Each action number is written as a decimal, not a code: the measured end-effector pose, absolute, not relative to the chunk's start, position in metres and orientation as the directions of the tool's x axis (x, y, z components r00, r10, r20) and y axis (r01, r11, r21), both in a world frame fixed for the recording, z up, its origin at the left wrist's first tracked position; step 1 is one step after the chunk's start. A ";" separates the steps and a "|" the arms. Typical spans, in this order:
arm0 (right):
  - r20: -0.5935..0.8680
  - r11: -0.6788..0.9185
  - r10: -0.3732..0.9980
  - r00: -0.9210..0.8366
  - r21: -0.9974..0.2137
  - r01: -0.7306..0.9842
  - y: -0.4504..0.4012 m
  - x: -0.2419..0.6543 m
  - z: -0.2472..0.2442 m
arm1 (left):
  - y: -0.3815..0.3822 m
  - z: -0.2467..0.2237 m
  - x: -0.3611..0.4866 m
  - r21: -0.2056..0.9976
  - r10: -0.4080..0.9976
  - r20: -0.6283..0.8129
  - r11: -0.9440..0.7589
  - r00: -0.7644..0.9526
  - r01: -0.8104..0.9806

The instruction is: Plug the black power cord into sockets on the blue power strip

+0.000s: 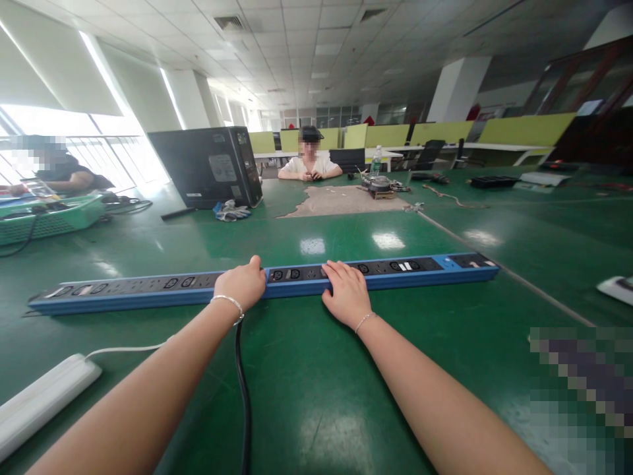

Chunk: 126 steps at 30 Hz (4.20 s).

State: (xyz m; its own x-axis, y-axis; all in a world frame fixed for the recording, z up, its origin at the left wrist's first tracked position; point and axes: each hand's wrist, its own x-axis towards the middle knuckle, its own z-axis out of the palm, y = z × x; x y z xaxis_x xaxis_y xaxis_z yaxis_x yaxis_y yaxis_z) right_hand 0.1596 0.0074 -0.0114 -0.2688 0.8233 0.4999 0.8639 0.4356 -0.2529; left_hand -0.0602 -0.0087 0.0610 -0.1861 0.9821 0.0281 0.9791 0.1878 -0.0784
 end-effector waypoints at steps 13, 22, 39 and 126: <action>0.498 0.437 0.825 -0.267 -0.263 0.860 0.008 0.160 -0.012 | -0.005 0.061 -0.067 0.026 0.969 0.022 0.244 -0.245 0.969; 0.490 0.442 0.826 -0.278 -0.257 0.859 0.008 0.161 -0.013 | -0.014 0.124 -0.068 0.202 0.891 0.256 0.330 -0.375 0.922; 0.522 0.432 0.823 -0.226 -0.316 0.844 0.009 0.159 -0.013 | 0.021 0.084 0.006 0.247 0.999 0.000 0.042 -0.043 0.968; 0.529 0.424 0.824 -0.202 -0.340 0.839 0.009 0.157 -0.014 | 0.031 0.067 0.041 0.074 1.000 -0.025 -0.001 0.003 0.997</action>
State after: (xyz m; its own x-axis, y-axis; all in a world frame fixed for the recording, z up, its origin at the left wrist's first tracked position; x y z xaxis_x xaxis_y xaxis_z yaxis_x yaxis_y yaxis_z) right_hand 0.1569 0.0089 -0.0135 -0.2018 0.8245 0.5287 0.8395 0.4237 -0.3403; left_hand 0.0415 0.0306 0.0673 0.0028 0.9997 -0.0253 0.9973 -0.0009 0.0735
